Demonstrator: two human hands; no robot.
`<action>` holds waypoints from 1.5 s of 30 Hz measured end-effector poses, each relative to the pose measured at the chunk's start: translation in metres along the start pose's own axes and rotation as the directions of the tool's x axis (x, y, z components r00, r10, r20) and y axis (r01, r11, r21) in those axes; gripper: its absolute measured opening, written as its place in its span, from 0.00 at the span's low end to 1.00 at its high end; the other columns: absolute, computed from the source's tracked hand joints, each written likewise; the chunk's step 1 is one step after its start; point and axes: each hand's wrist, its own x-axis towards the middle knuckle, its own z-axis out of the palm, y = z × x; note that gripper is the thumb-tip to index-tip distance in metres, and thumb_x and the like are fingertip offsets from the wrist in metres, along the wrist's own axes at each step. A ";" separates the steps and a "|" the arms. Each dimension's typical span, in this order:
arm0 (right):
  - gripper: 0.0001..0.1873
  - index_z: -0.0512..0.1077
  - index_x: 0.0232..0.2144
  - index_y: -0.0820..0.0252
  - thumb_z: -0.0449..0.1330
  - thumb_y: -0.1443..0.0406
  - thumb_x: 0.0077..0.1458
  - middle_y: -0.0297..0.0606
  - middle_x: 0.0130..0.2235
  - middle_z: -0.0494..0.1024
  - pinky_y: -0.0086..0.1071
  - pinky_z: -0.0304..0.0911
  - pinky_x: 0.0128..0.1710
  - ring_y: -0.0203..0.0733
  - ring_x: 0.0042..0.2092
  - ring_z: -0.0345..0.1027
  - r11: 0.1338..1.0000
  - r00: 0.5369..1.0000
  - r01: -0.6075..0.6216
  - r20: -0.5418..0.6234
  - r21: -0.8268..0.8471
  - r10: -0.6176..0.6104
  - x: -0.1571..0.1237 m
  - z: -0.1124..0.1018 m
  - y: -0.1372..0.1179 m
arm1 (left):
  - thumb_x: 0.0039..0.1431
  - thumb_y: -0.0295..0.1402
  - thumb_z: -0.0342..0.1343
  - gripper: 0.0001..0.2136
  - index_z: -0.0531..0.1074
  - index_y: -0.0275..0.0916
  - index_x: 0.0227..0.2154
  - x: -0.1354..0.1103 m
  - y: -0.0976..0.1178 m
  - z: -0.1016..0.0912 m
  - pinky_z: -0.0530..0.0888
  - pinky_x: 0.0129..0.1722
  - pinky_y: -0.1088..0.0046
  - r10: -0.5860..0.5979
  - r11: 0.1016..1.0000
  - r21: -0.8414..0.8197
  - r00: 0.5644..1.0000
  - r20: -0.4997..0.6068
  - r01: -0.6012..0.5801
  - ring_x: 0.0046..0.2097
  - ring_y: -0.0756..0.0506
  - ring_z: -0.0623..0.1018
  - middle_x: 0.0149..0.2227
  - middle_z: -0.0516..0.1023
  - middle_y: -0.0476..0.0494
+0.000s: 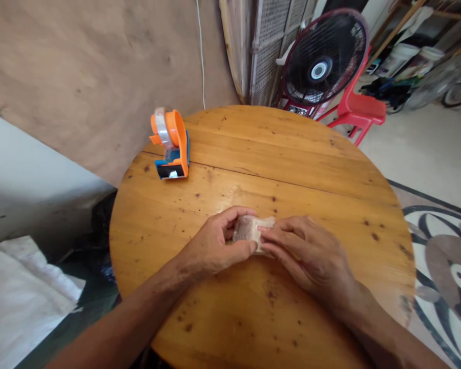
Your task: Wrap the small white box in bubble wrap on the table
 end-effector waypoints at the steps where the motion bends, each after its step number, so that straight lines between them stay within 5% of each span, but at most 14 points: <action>1: 0.05 0.74 0.36 0.58 0.60 0.70 0.57 0.37 0.34 0.78 0.32 0.62 0.34 0.37 0.34 0.69 1.000 1.000 0.014 -0.014 -0.023 -0.014 -0.001 0.001 0.000 | 0.45 0.31 0.61 0.23 0.66 0.37 0.47 0.000 0.000 0.000 0.72 0.43 0.64 0.002 1.000 0.011 1.000 -0.007 -0.002 0.43 0.42 0.76 0.43 0.75 0.39; 9: 0.04 0.71 0.32 0.61 0.56 0.69 0.59 0.39 0.32 0.78 0.33 0.62 0.34 0.39 0.33 0.68 0.977 0.996 0.071 -0.030 -0.200 -0.079 -0.001 0.012 0.001 | 0.45 0.31 0.61 0.22 0.66 0.37 0.46 0.000 0.001 0.002 0.73 0.42 0.65 0.023 0.998 0.057 1.000 -0.001 -0.023 0.42 0.43 0.76 0.42 0.76 0.41; 23: 0.08 0.69 0.30 0.58 0.54 0.68 0.61 0.34 0.31 0.73 0.28 0.60 0.32 0.35 0.32 0.66 0.950 0.955 -0.264 0.185 0.169 0.233 0.004 0.001 -0.001 | 0.47 0.32 0.58 0.25 0.65 0.38 0.51 -0.001 -0.003 -0.002 0.73 0.40 0.65 0.021 0.991 0.133 0.999 0.029 -0.025 0.42 0.42 0.76 0.43 0.75 0.41; 34: 0.08 0.68 0.29 0.58 0.54 0.66 0.61 0.32 0.29 0.74 0.27 0.60 0.32 0.34 0.31 0.66 0.874 0.909 -0.384 0.285 0.296 0.303 0.009 -0.006 0.002 | 0.50 0.29 0.55 0.22 0.68 0.40 0.51 -0.005 -0.002 -0.001 0.72 0.43 0.65 0.281 0.838 0.489 0.960 -0.005 -0.243 0.45 0.42 0.74 0.47 0.73 0.41; 45: 0.11 0.68 0.28 0.60 0.52 0.63 0.61 0.31 0.26 0.70 0.27 0.59 0.29 0.33 0.28 0.62 0.790 0.876 -0.472 0.312 0.392 0.369 0.014 0.001 0.006 | 0.53 0.32 0.56 0.19 0.69 0.37 0.49 -0.002 0.003 0.003 0.71 0.50 0.62 0.333 0.838 0.462 0.943 -0.013 -0.290 0.50 0.41 0.73 0.49 0.73 0.39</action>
